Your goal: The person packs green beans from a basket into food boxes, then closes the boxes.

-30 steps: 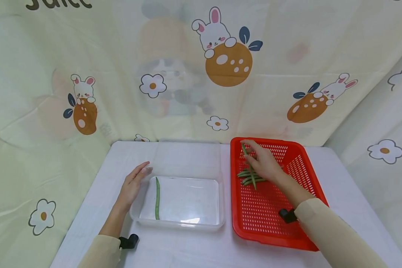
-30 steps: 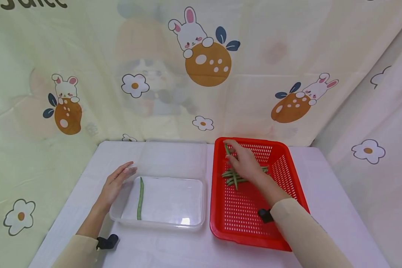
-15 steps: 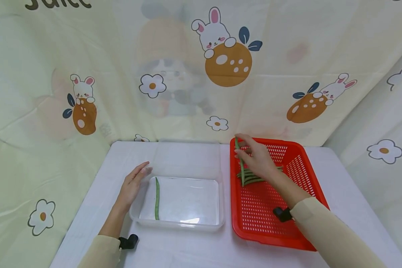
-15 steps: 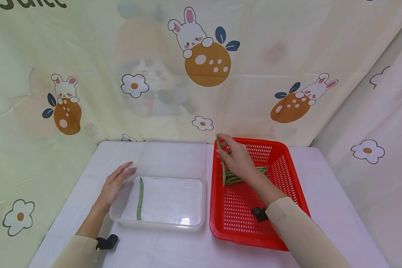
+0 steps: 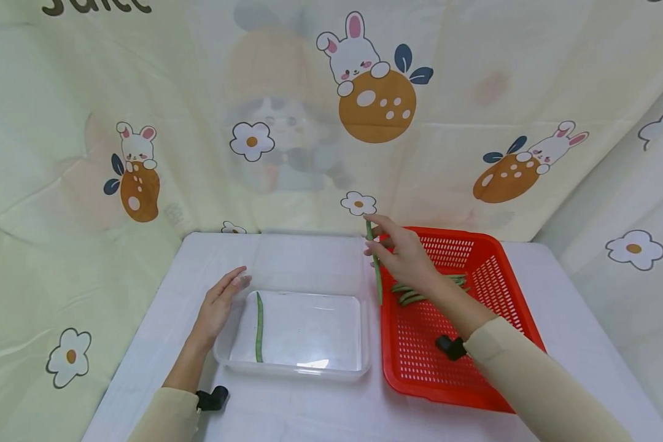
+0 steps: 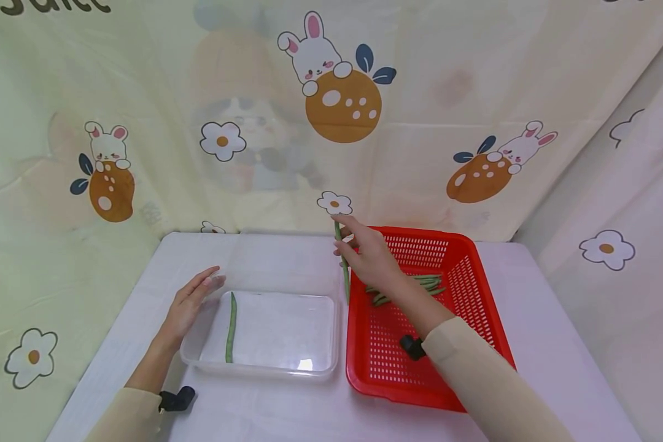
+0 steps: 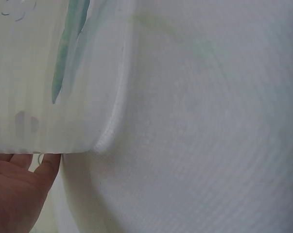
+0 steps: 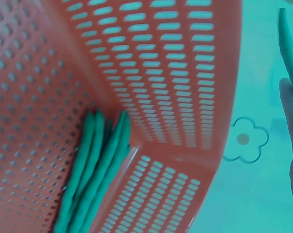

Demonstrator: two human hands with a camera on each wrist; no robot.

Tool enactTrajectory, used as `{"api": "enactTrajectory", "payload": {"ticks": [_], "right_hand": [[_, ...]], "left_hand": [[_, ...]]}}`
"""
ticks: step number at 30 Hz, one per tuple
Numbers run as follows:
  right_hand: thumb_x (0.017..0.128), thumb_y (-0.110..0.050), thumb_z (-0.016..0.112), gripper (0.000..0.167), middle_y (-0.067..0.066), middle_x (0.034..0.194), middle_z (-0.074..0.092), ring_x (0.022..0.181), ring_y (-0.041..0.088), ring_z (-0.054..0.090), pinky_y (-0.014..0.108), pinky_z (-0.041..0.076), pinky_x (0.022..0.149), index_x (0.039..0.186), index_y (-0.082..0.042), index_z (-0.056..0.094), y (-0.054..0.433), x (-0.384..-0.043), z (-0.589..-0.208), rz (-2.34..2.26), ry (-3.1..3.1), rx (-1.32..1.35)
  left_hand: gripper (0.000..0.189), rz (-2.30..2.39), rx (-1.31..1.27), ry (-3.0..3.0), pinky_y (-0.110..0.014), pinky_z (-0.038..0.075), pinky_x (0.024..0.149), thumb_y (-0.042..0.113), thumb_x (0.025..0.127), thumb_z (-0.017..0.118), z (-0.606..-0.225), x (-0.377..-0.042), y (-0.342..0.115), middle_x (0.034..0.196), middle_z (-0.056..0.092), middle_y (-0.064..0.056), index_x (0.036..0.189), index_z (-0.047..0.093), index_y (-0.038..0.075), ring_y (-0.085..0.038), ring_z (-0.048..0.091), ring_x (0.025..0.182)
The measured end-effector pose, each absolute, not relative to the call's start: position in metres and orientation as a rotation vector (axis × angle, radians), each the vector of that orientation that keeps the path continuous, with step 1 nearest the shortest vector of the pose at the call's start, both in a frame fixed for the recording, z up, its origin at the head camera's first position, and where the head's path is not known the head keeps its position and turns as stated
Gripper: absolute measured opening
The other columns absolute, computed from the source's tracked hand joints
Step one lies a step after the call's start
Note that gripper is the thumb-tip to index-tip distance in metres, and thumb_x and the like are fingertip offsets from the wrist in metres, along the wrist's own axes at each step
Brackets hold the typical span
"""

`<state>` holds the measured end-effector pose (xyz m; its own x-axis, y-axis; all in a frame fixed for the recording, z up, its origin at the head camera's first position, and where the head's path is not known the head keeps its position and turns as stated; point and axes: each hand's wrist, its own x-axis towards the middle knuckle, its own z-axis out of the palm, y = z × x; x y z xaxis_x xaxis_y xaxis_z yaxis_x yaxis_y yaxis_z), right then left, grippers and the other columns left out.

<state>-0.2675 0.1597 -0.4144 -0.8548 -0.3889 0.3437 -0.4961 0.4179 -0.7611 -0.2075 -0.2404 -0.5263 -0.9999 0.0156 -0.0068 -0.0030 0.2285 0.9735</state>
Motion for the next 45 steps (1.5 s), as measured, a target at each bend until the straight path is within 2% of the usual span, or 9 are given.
{"api": "enactTrajectory", "payload": {"ticks": [18,24,34,45], "right_hand": [[0.097,0.004,0.069,0.059,0.018,0.109,0.069,0.085,0.021,0.077,0.027,0.063,0.066,0.152,-0.01,0.051,0.119,-0.266,-0.403,1.461,-2.464,1.01],[0.098,0.003,0.068,0.058,0.021,0.112,0.069,0.086,0.021,0.077,0.027,0.063,0.068,0.152,-0.008,0.05,0.103,-0.266,-0.398,1.483,-2.469,1.061],[0.097,0.001,0.069,0.056,0.015,0.109,0.072,0.084,0.018,0.077,0.024,0.062,0.071,0.15,-0.009,0.052,0.082,-0.265,-0.391,1.424,-2.491,1.094],[0.098,-0.007,0.072,0.054,0.012,0.111,0.073,0.087,0.021,0.079,0.025,0.063,0.077,0.148,-0.01,0.052,0.064,-0.261,-0.386,1.323,-2.532,1.121]], "left_hand": [[0.052,1.947,0.008,2.428,-0.06,0.019,0.128,0.039,0.114,0.039,-0.528,-0.209,-0.243,0.157,0.053,-0.014,0.16,0.04,0.016,-0.034,0.041,0.152],[0.048,1.94,-0.027,2.409,-0.06,0.019,0.128,0.03,0.115,0.039,-0.514,-0.204,-0.238,0.156,0.052,-0.018,0.159,0.041,0.012,-0.036,0.041,0.152],[0.051,1.93,-0.023,2.465,-0.058,0.021,0.128,0.039,0.113,0.04,-0.53,-0.209,-0.242,0.154,0.056,-0.014,0.157,0.044,0.014,-0.033,0.045,0.15],[0.051,1.935,-0.018,2.468,-0.058,0.021,0.128,0.041,0.113,0.041,-0.531,-0.211,-0.241,0.153,0.057,-0.014,0.157,0.045,0.014,-0.033,0.046,0.149]]}}
